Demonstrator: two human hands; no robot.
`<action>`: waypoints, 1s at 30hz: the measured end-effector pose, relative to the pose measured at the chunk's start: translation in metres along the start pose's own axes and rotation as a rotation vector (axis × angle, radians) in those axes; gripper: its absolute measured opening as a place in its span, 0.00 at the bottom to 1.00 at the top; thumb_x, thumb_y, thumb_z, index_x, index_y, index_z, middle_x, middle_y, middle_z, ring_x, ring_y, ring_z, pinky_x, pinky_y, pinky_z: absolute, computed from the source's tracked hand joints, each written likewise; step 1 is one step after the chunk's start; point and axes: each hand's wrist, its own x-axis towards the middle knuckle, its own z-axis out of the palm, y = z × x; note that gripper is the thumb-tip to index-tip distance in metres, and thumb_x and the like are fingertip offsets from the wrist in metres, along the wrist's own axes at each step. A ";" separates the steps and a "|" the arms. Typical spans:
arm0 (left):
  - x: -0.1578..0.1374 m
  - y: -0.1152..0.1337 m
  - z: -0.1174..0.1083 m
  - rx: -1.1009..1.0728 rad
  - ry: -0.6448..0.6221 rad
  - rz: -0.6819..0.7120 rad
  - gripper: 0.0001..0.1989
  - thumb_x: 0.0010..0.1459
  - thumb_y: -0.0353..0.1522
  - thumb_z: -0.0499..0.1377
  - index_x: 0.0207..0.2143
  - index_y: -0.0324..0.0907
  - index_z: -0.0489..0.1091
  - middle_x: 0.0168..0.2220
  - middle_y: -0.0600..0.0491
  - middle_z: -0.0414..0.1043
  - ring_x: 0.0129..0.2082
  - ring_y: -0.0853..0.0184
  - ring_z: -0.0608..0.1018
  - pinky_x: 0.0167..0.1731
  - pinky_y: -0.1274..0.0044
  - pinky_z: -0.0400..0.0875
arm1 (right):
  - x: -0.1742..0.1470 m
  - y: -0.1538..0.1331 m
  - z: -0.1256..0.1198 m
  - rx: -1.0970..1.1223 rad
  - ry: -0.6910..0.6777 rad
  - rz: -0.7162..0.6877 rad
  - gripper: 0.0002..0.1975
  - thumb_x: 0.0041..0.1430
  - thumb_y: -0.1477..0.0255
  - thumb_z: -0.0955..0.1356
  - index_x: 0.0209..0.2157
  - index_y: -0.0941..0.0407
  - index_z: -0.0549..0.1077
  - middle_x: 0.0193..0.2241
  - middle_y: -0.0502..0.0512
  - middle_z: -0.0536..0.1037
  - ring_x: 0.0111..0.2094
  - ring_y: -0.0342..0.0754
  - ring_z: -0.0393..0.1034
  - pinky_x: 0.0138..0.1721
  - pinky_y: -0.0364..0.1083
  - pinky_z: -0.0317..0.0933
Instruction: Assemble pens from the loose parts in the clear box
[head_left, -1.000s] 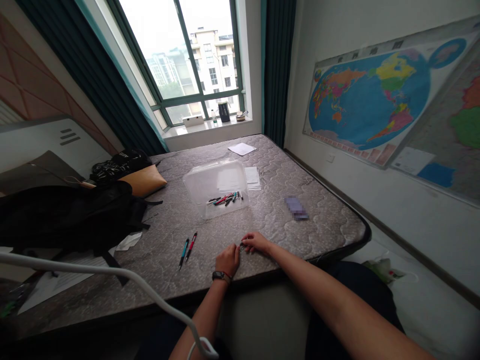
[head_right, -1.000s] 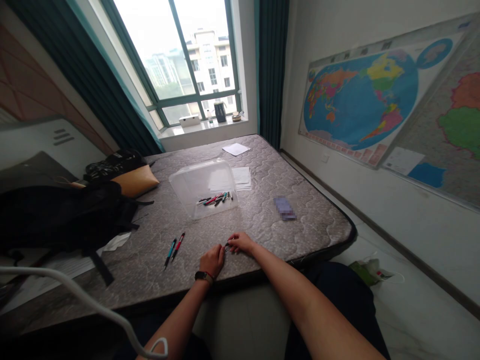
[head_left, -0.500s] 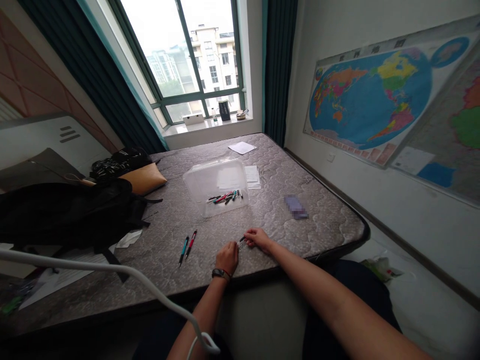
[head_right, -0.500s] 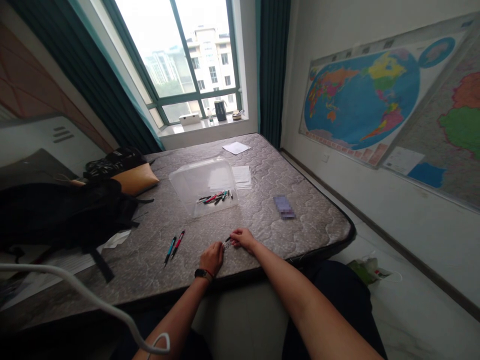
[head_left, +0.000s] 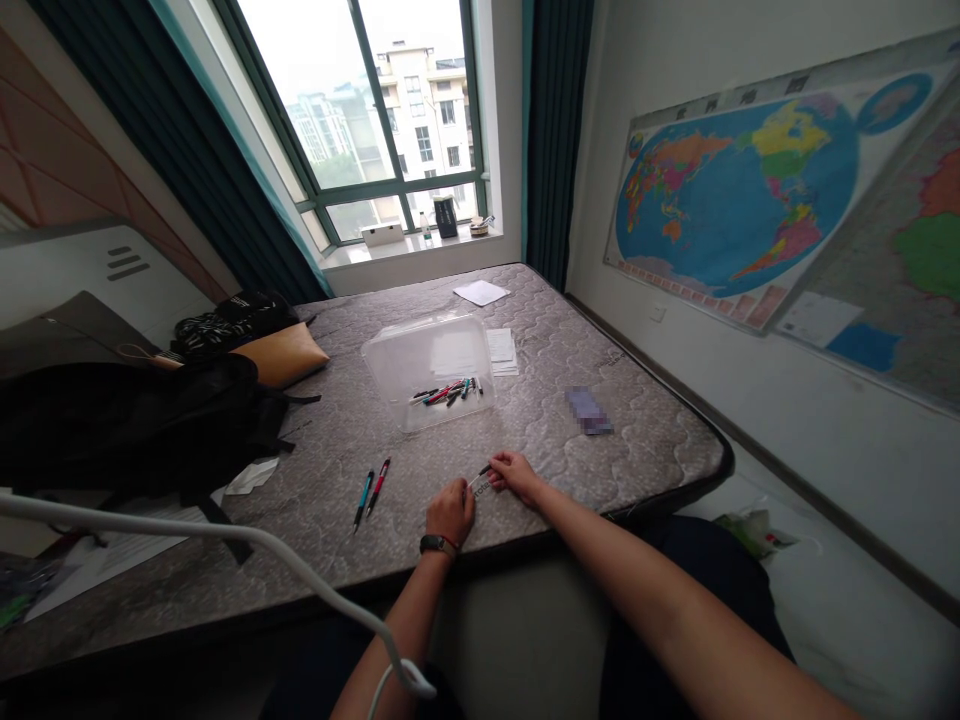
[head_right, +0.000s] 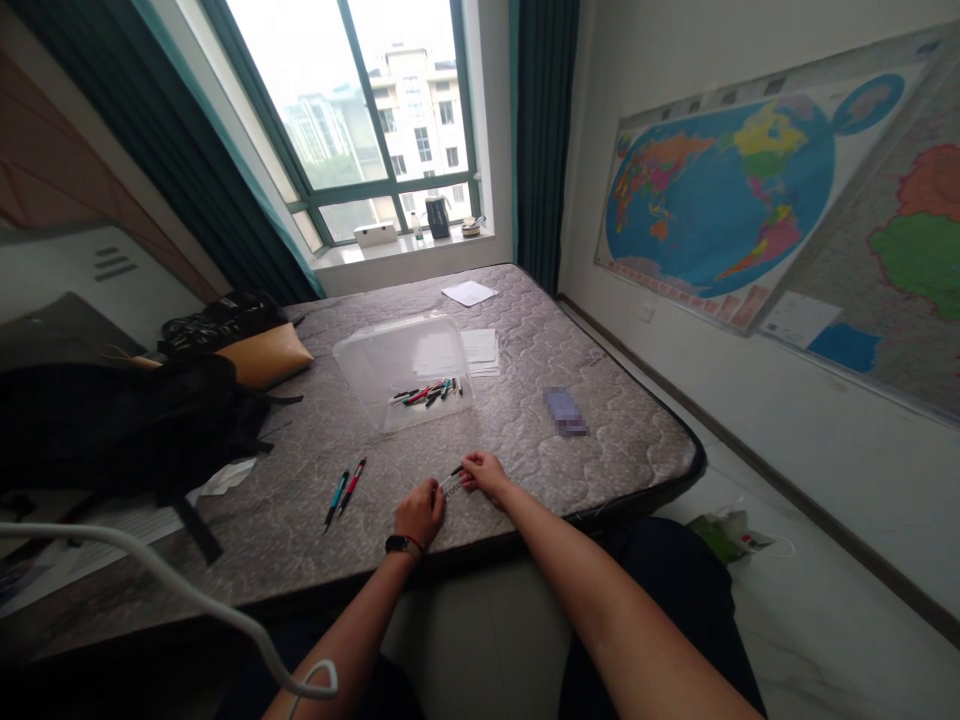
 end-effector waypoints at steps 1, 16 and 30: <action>0.000 0.000 0.000 -0.002 -0.001 -0.001 0.14 0.67 0.39 0.45 0.40 0.44 0.68 0.36 0.49 0.76 0.37 0.65 0.76 0.37 0.76 0.62 | 0.000 0.001 0.001 -0.032 -0.014 0.000 0.06 0.60 0.72 0.69 0.32 0.58 0.68 0.22 0.49 0.75 0.20 0.38 0.70 0.21 0.36 0.65; 0.000 -0.003 0.001 0.048 -0.038 0.026 0.16 0.68 0.36 0.42 0.42 0.46 0.70 0.37 0.50 0.76 0.37 0.66 0.77 0.35 0.77 0.62 | 0.002 0.003 0.001 0.005 0.016 -0.007 0.06 0.59 0.72 0.69 0.32 0.58 0.68 0.24 0.49 0.75 0.21 0.41 0.73 0.20 0.37 0.67; 0.000 -0.004 0.003 -0.058 -0.039 -0.113 0.19 0.65 0.45 0.47 0.50 0.44 0.66 0.34 0.50 0.76 0.34 0.64 0.77 0.31 0.77 0.61 | -0.001 0.002 0.001 -0.108 -0.116 0.012 0.05 0.59 0.73 0.69 0.30 0.60 0.72 0.23 0.52 0.78 0.19 0.38 0.70 0.20 0.36 0.65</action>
